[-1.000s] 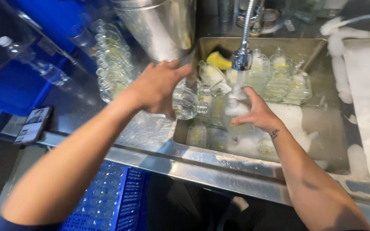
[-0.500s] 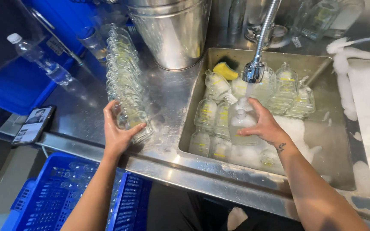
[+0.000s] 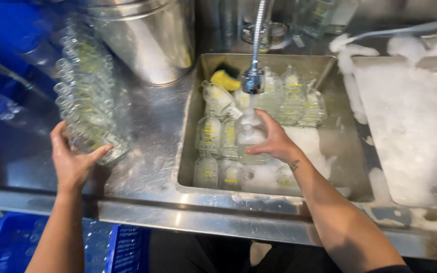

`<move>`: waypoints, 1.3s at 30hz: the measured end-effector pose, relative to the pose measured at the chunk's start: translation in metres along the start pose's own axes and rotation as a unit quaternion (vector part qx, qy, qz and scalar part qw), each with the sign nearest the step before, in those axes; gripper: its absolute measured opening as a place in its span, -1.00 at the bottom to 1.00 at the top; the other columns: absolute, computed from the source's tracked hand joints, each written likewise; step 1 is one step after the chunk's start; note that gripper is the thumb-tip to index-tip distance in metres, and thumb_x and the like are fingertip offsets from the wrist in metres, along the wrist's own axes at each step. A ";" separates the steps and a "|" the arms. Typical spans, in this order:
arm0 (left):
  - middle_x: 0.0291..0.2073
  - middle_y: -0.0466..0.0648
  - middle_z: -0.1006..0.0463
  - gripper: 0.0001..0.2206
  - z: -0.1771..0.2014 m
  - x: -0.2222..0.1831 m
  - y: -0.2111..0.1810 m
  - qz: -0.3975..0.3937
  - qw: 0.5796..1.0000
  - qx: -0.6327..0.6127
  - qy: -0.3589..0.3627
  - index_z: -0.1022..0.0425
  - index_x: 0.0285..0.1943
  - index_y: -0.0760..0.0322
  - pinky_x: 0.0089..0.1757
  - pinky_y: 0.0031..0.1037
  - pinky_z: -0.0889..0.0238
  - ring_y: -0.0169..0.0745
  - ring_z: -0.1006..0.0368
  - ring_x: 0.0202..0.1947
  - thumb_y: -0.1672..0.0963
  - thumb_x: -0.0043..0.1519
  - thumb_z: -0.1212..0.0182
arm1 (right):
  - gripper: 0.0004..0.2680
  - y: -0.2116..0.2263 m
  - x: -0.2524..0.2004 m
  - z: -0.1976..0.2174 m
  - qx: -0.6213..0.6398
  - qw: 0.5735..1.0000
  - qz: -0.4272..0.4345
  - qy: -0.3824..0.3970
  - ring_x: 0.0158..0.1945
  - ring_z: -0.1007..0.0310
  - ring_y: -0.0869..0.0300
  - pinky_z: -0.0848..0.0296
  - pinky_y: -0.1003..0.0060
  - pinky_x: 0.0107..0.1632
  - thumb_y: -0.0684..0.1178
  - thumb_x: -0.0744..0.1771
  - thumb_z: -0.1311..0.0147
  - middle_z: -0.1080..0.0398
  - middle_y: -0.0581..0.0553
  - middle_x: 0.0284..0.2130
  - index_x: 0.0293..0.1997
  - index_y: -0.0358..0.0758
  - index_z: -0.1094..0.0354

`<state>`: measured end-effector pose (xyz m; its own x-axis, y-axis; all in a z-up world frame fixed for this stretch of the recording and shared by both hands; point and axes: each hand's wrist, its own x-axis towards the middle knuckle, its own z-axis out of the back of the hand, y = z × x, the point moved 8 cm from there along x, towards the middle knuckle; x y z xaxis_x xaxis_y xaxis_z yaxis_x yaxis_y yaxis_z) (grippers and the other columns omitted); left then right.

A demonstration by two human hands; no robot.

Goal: Rinsing glass bottles under a faucet and placing them into a sink filled with soapy water.

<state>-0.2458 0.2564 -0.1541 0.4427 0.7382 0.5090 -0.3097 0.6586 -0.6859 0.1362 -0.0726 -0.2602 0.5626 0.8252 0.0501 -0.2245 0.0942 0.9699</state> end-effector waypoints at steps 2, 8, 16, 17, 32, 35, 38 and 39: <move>0.19 0.19 -0.38 -0.10 0.008 0.002 0.006 0.008 1.000 -0.004 -0.018 -0.12 0.39 0.35 0.17 -0.34 -0.18 -0.03 -0.32 0.20 0.13 -0.14 -0.61 | -0.11 0.003 0.005 -0.009 -0.024 0.999 0.011 0.021 0.44 -0.03 0.13 -0.14 0.30 0.38 -0.08 0.00 -0.53 -0.04 -0.14 0.42 0.45 -0.26 0.05; -0.01 0.10 -0.34 0.03 0.008 -0.003 0.018 0.046 0.999 -0.021 -0.012 -0.01 0.46 0.10 0.05 -0.32 -0.28 -0.06 -0.42 0.00 0.05 -0.18 -0.67 | -0.16 0.040 -0.012 -0.012 -0.048 0.992 -0.118 0.000 0.51 0.08 0.12 -0.53 0.12 0.12 -0.27 0.05 -0.41 0.05 -0.08 0.47 0.47 -0.12 0.08; -0.01 0.13 -0.34 -0.45 0.007 -0.061 -0.102 -0.121 0.944 0.117 -0.285 -0.30 0.11 0.35 0.13 -0.16 -0.07 0.09 -0.24 0.09 -0.06 0.14 -0.40 | -0.20 0.046 -0.009 -0.009 -0.069 0.992 -0.100 -0.027 0.40 -0.15 0.04 -0.17 0.10 0.34 -0.27 0.03 -0.36 -0.18 -0.09 0.34 0.44 -0.18 -0.04; -0.01 0.13 -0.34 -0.45 -0.003 -0.066 -0.117 -0.120 0.940 0.125 -0.293 -0.30 0.11 0.35 0.13 -0.16 -0.07 0.09 -0.24 0.09 -0.06 0.14 -0.40 | -0.20 0.045 -0.009 -0.014 -0.068 0.993 -0.092 -0.018 0.40 -0.15 0.04 -0.17 0.10 0.34 -0.27 0.03 -0.36 -0.18 -0.09 0.34 0.44 -0.18 -0.04; 0.33 0.05 -0.22 0.31 -0.292 -0.087 -0.214 0.131 0.839 -0.371 0.376 0.03 0.51 0.33 0.25 -0.35 -0.09 -0.14 -0.17 0.33 -0.12 -0.61 -0.33 | -0.29 0.036 -0.009 0.002 0.097 0.987 -0.091 -0.086 0.19 -0.20 -0.06 -0.27 0.03 0.16 -0.56 0.12 -0.03 -0.15 -0.39 0.22 0.45 -0.34 0.07; 0.19 0.03 -0.35 0.20 -0.300 -0.087 -0.193 0.157 0.838 -0.357 0.381 -0.04 0.47 0.28 0.14 -0.42 -0.20 -0.19 -0.28 0.20 -0.11 -0.53 -0.33 | -0.30 0.027 0.001 -0.002 0.059 0.993 -0.059 -0.087 0.26 -0.20 0.02 -0.25 0.11 0.22 -0.44 0.11 -0.13 -0.22 -0.32 0.20 0.44 -0.32 0.03; 0.11 -0.08 -0.45 -0.04 -0.331 -0.095 -0.180 0.130 0.815 -0.410 0.388 -0.19 0.34 0.11 0.14 -0.45 -0.26 -0.26 -0.36 0.12 -0.02 -0.38 -0.47 | -0.39 0.005 0.004 0.010 -0.031 0.994 -0.008 -0.104 0.07 -0.33 0.17 -0.35 0.26 0.12 -0.21 0.11 -0.33 -0.34 -0.14 0.05 0.29 -0.28 -0.12; 0.15 0.06 -0.41 -0.02 -0.336 -0.095 -0.175 0.140 0.820 -0.407 0.377 -0.19 0.38 0.13 0.21 -0.27 -0.20 -0.03 -0.31 0.21 0.03 -0.34 -0.57 | -0.41 -0.005 0.009 0.009 0.068 0.995 0.003 -0.073 0.17 -0.28 0.19 -0.33 0.22 0.20 -0.26 0.18 -0.24 -0.32 -0.12 0.14 0.37 -0.24 -0.10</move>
<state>0.0490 0.0222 -0.2570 0.9396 0.3420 0.0169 0.0412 -0.0640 -0.9971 0.1491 -0.0705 -0.2626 0.6736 0.7346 0.0810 -0.1238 0.0041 0.9923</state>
